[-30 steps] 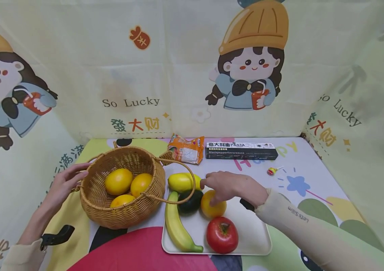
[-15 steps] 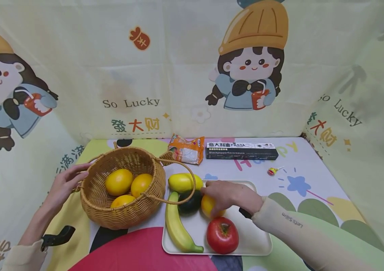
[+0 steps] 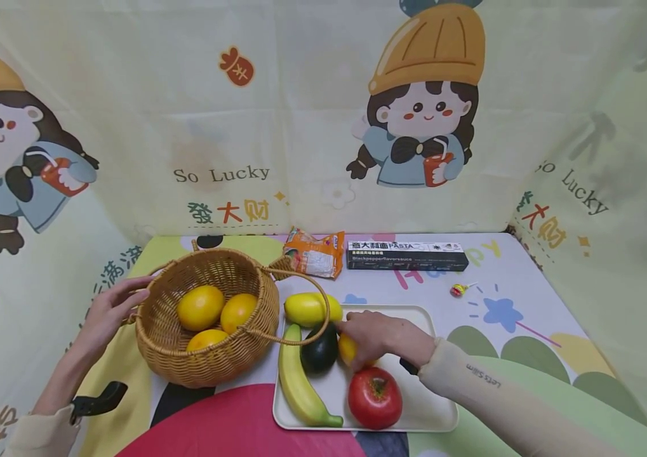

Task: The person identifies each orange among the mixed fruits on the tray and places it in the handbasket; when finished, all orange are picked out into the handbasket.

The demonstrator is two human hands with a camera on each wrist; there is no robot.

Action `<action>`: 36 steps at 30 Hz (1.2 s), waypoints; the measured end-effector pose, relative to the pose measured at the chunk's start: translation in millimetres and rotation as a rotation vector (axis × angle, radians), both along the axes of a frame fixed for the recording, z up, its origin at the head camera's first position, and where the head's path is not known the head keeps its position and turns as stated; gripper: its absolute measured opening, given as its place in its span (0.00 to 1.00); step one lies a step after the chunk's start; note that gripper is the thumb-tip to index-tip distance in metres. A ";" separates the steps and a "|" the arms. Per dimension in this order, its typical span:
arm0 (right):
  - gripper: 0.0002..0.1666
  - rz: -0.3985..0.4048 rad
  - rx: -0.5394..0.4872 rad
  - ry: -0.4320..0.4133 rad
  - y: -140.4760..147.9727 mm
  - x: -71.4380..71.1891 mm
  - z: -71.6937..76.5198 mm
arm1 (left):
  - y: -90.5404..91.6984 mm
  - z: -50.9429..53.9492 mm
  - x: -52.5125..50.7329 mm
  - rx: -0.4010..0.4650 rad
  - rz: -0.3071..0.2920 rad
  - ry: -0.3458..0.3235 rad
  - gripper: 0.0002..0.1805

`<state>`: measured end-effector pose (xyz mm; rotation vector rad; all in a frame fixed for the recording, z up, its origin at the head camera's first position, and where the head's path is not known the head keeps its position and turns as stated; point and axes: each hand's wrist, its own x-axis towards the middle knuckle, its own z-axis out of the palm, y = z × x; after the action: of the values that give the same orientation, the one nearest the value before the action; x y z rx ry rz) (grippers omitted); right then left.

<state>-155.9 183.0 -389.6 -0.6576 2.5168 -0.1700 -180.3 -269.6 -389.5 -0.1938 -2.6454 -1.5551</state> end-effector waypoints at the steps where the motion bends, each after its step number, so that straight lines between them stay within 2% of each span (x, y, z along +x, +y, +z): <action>1: 0.36 0.003 0.002 0.004 -0.3 -0.1 -0.6 | 0.2 -0.1 0.0 0.000 0.000 0.002 0.25; 5: 0.38 0.004 0.006 0.002 -1.1 -0.4 -2.0 | 0.7 -0.6 0.2 0.001 -0.003 0.005 0.25; 11: 0.36 0.026 -0.002 -0.003 0.8 -1.7 -1.7 | 0.9 -0.7 0.0 0.004 -0.004 0.003 0.25; 18: 0.34 0.052 -0.019 -0.007 5.8 -5.9 6.7 | 0.7 0.3 -1.0 -0.006 -0.006 -0.004 0.25; 26: 0.34 0.063 -0.058 0.001 9.2 -9.7 25.1 | -0.7 0.2 -0.9 0.011 -0.012 -0.001 0.25; 36: 0.31 0.127 -0.121 0.053 8.8 -15.4 61.0 | 0.0 1.0 -0.7 0.005 -0.007 -0.006 0.25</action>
<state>-171.3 191.8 -328.6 -0.8786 2.5208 -0.2628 -181.0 -269.6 -388.5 -0.1995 -2.6481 -1.5662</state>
